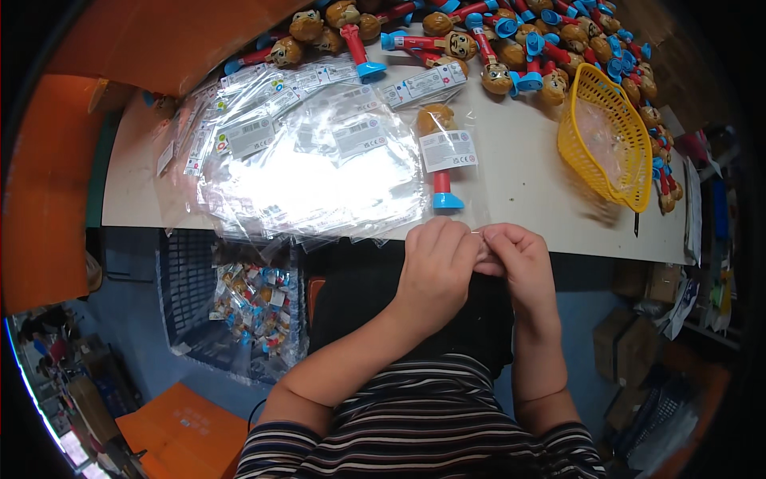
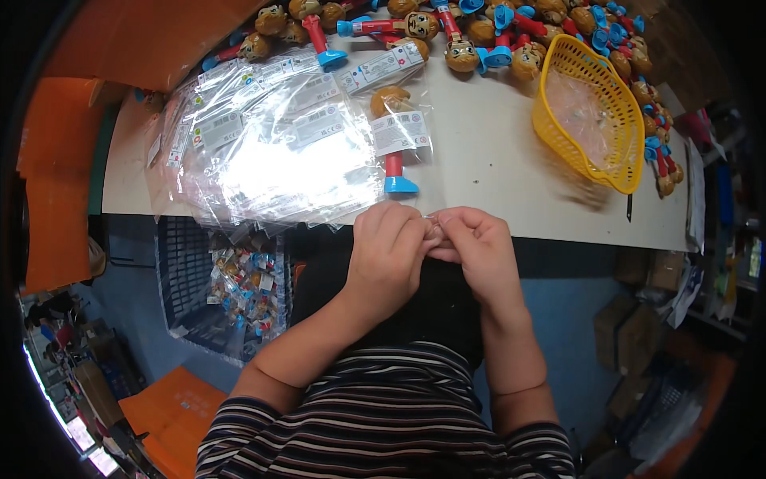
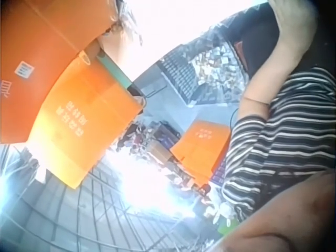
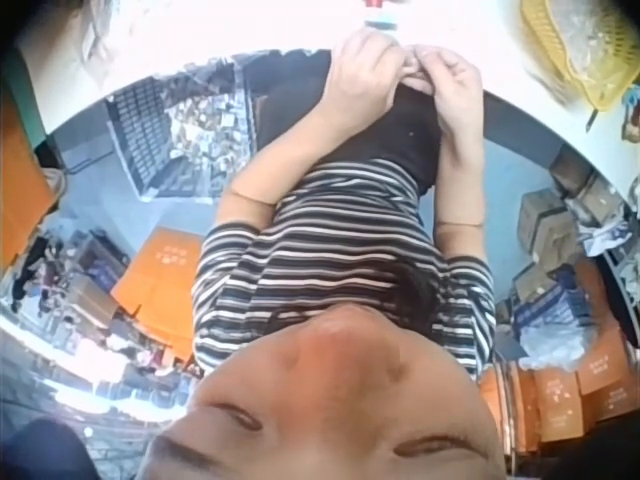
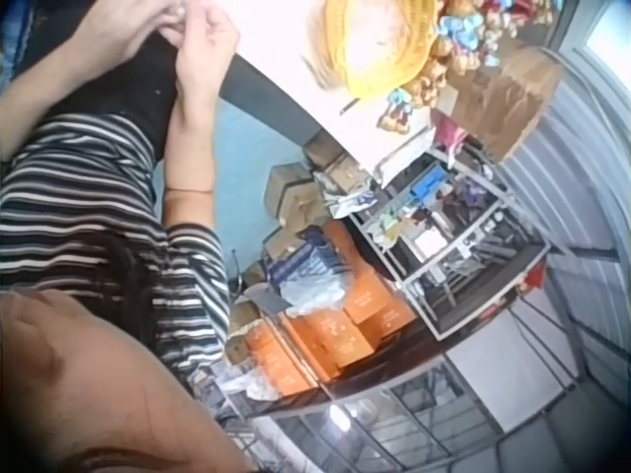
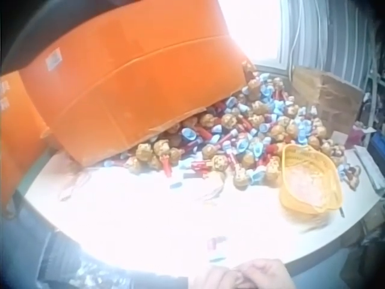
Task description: Packaging small toy dolls into individual plastic bags and sealing them with blue stickers.
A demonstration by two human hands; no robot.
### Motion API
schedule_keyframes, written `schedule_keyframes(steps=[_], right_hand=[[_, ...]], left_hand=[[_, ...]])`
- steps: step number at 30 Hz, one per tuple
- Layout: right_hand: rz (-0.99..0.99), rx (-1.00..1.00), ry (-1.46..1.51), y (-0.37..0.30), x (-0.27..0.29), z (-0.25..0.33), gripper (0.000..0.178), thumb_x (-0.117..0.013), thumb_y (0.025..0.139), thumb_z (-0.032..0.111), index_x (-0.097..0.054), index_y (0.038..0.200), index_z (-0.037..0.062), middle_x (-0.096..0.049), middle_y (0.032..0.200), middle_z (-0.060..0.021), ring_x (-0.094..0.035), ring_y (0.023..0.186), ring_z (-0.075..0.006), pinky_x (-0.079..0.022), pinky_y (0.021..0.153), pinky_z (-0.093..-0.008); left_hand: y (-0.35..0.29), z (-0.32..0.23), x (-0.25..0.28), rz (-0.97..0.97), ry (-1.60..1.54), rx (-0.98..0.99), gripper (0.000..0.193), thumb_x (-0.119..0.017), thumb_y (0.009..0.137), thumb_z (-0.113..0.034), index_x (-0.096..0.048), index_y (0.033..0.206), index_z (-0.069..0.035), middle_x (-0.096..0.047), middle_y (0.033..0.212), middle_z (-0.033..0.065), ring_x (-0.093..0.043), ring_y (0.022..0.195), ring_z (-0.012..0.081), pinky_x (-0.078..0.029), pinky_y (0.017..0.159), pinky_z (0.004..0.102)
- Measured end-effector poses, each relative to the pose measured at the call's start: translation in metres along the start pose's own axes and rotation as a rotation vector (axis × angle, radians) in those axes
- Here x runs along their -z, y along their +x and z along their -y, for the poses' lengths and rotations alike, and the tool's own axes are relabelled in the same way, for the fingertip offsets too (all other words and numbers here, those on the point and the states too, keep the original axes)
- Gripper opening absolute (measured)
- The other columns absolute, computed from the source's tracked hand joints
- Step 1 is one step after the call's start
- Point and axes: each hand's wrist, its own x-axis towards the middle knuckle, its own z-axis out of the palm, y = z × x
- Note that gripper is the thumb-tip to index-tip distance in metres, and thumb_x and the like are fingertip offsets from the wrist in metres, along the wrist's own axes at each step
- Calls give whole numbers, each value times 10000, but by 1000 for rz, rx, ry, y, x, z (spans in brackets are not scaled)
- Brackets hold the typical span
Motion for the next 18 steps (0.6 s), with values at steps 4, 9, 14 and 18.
schedule_keyframes(steps=[4,9,14,18], right_hand=[[-83,22,-16,2,0,-3,234,-528,991,142,-648,1033,-54,-708,912,-138,-705,798,-166,-583,711,-261],[-105,53,-41,1,-4,1,238,-520,1000,165,-638,1006,-41,-715,901,-157,-718,779,-192,-586,684,-246],[-120,11,-45,1,-1,0,245,-515,1007,186,-630,1023,-30,-718,911,-163,-723,805,-204,-588,684,-251],[-110,8,-24,3,-3,-6,250,-520,1009,192,-633,1051,-27,-717,927,-144,-720,817,-200,-590,685,-253]], left_hand=[[-3,11,18,107,-229,-9,146,-685,766,-34,-593,877,-54,-572,906,104,-563,861,311,-426,805,399],[-15,49,76,-118,-883,579,86,-601,962,-118,-576,971,-37,-590,949,29,-546,847,115,-447,780,251],[58,44,92,-234,-892,493,192,-604,968,-164,-598,1062,4,-607,967,47,-560,858,107,-451,775,243],[154,-15,24,100,-1102,256,191,-692,880,-171,-678,916,17,-668,794,38,-615,739,104,-490,656,254]])
